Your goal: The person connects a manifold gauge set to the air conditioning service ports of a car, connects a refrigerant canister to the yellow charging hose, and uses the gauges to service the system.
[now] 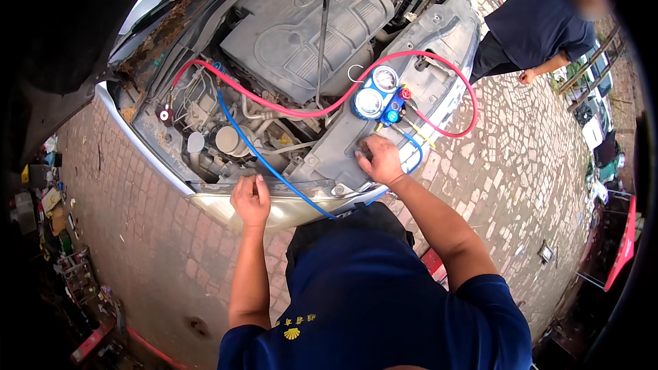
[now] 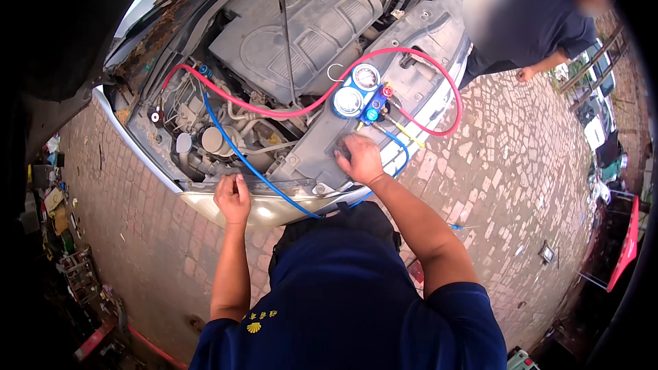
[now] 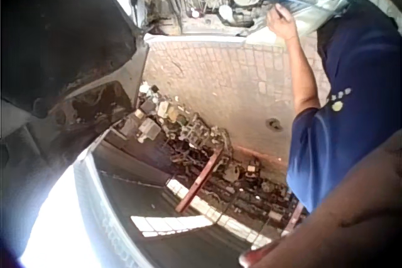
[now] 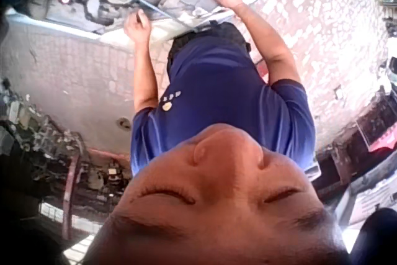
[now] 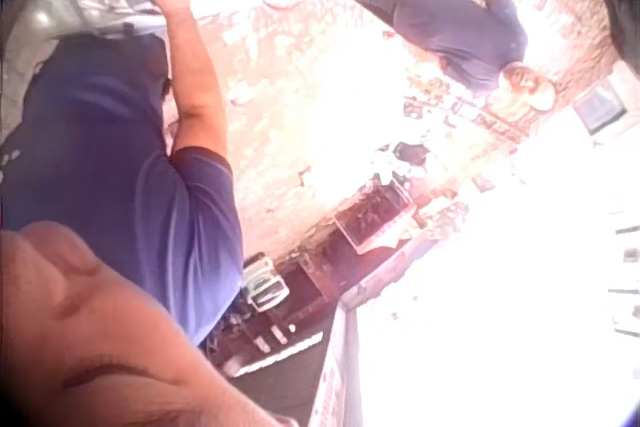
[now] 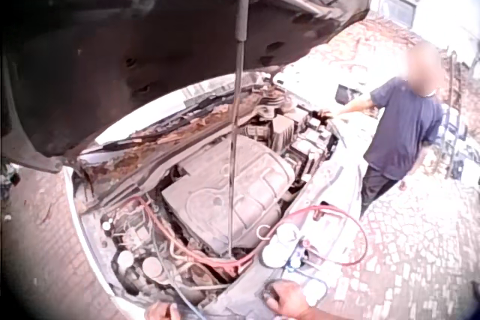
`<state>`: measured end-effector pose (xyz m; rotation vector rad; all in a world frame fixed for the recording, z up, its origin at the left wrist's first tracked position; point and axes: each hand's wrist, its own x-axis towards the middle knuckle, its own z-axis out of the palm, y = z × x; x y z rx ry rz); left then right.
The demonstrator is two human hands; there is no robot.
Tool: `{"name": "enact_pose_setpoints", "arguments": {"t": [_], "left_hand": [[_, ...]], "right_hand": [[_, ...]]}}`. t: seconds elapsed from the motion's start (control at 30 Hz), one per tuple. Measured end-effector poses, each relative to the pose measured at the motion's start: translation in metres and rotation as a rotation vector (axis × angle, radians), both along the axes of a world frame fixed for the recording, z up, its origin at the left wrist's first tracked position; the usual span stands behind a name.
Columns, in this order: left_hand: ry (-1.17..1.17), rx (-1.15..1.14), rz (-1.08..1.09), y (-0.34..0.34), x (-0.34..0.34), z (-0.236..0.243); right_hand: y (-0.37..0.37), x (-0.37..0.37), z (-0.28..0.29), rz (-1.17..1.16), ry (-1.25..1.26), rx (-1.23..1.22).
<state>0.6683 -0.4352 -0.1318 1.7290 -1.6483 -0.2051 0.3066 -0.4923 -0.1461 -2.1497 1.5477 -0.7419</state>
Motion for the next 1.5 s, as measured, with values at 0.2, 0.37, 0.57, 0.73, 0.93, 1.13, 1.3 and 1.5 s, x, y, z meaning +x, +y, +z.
{"name": "enact_pose_setpoints", "arguments": {"t": [0.2,0.37,0.57,0.73,0.93,1.13,1.3,1.5], "left_hand": [[0.012,-0.004,-0.114,0.003,0.005,-0.005],[0.003,0.052,-0.228,0.006,0.007,-0.003],[0.079,0.054,-0.288,0.004,-0.005,0.005],[0.114,0.015,-0.2,0.015,-0.05,0.036],[0.235,0.127,-0.352,0.066,-0.177,0.06],[-0.093,0.522,-0.686,0.134,-0.292,0.071],[-0.127,0.701,-0.697,0.166,-0.312,0.055],[-0.058,0.732,-0.574,0.174,-0.305,0.053]], "right_hand": [[0.106,-0.044,0.015,-0.202,-0.078,0.325],[0.248,-0.122,-0.03,-0.576,0.003,0.681],[0.422,-0.2,-0.075,-0.923,0.18,1.191],[0.444,-0.239,-0.12,-0.886,0.011,1.181],[0.367,-0.284,-0.151,-0.692,-0.22,0.832],[0.349,-0.364,-0.151,-0.8,-0.541,0.734],[0.443,-0.447,-0.204,-1.053,-0.483,0.849],[0.467,-0.446,-0.215,-1.27,-0.689,0.914]]}}
